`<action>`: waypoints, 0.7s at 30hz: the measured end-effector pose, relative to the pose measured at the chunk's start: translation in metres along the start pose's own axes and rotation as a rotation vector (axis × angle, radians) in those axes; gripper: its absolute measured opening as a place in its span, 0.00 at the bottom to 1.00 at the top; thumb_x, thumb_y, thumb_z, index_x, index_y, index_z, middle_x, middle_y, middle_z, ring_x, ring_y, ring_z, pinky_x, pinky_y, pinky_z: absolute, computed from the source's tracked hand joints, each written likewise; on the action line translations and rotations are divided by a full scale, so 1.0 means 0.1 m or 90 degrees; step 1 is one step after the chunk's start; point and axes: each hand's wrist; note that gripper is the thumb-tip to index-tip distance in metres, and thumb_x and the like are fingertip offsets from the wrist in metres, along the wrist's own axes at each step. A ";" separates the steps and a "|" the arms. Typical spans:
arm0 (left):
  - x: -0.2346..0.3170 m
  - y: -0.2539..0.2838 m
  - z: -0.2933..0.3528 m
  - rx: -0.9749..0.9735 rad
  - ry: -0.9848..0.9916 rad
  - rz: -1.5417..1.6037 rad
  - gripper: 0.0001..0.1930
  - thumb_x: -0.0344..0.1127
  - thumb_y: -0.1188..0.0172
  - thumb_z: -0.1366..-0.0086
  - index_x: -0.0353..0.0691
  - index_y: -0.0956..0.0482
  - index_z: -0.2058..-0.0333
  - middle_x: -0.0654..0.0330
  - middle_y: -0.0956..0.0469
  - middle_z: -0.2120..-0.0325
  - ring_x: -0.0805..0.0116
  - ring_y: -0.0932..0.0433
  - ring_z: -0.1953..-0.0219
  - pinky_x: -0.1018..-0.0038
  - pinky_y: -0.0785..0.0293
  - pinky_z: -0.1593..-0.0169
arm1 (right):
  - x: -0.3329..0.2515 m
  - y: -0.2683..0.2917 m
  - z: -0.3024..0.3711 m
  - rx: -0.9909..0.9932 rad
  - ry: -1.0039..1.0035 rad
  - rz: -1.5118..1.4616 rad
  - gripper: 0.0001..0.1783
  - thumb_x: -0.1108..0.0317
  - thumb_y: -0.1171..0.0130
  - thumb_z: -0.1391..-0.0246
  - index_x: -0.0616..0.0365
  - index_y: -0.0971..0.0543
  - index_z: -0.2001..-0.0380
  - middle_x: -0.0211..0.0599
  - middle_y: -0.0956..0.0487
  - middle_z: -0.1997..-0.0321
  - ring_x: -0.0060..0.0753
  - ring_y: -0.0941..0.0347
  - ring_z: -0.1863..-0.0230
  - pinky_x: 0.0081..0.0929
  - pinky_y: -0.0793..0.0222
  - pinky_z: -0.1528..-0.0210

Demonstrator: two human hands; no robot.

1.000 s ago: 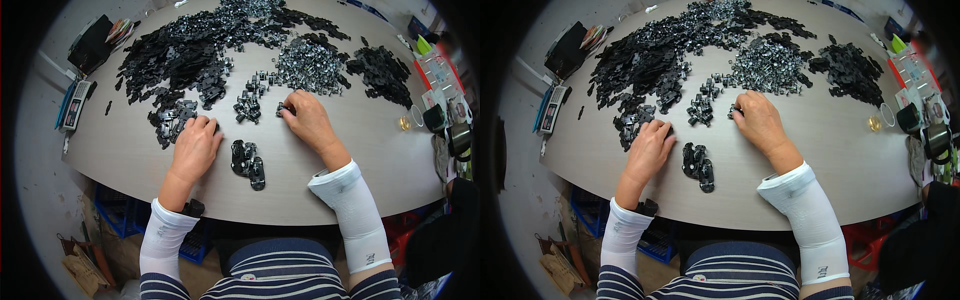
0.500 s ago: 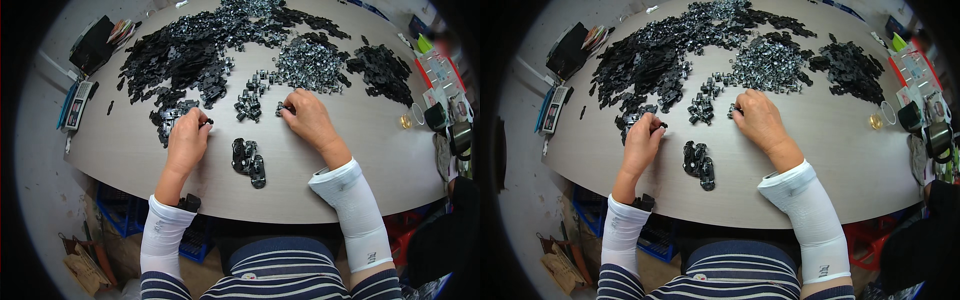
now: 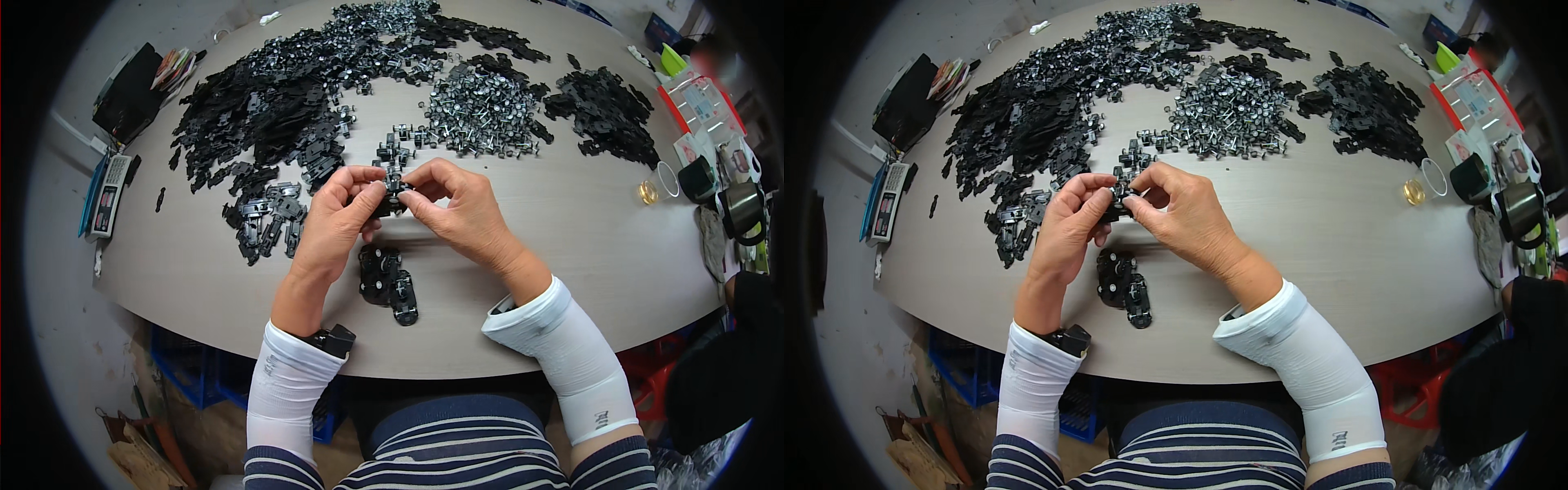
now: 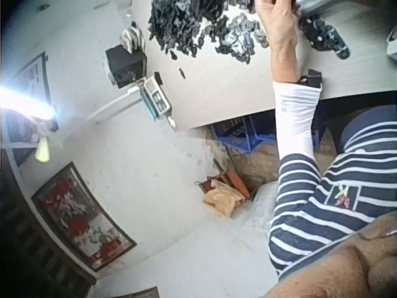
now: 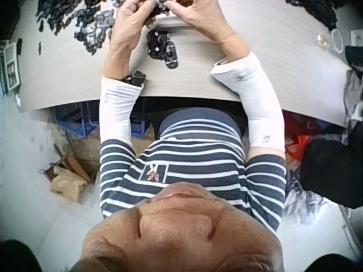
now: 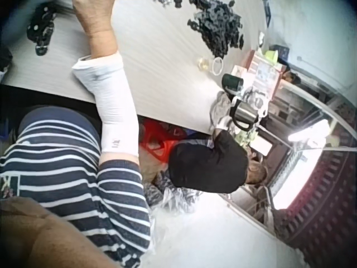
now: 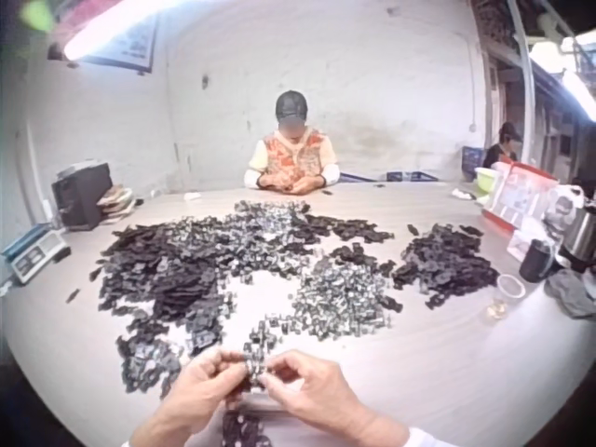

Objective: Assembling small plastic toy car components on a workbench.

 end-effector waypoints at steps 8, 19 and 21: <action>-0.04 -0.09 0.03 -0.008 -0.012 0.154 0.17 0.30 0.39 0.33 0.35 0.27 0.47 0.64 0.21 0.62 0.78 0.23 0.64 0.79 0.25 0.57 | 0.03 -0.04 0.00 0.049 -0.031 0.014 0.08 0.73 0.35 0.47 0.63 0.25 0.71 0.35 0.20 0.75 0.24 0.22 0.75 0.23 0.25 0.70; -0.09 -0.11 0.01 0.072 -0.039 0.196 0.18 0.28 0.40 0.33 0.34 0.27 0.45 0.61 0.21 0.58 0.76 0.20 0.61 0.78 0.20 0.56 | 0.03 -0.05 0.01 0.035 -0.048 0.044 0.07 0.73 0.34 0.48 0.63 0.23 0.71 0.35 0.19 0.75 0.22 0.23 0.76 0.22 0.26 0.71; -0.09 -0.11 0.01 0.073 -0.033 0.210 0.19 0.28 0.40 0.33 0.34 0.27 0.44 0.61 0.21 0.58 0.76 0.20 0.60 0.78 0.20 0.56 | 0.00 -0.03 -0.02 0.055 -0.033 0.049 0.07 0.73 0.34 0.48 0.63 0.23 0.71 0.35 0.19 0.75 0.22 0.22 0.76 0.22 0.26 0.71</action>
Point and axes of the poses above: each hand's wrist, its own z-axis away from the middle knuckle, its own y-axis out of the back of the hand, x = y × z
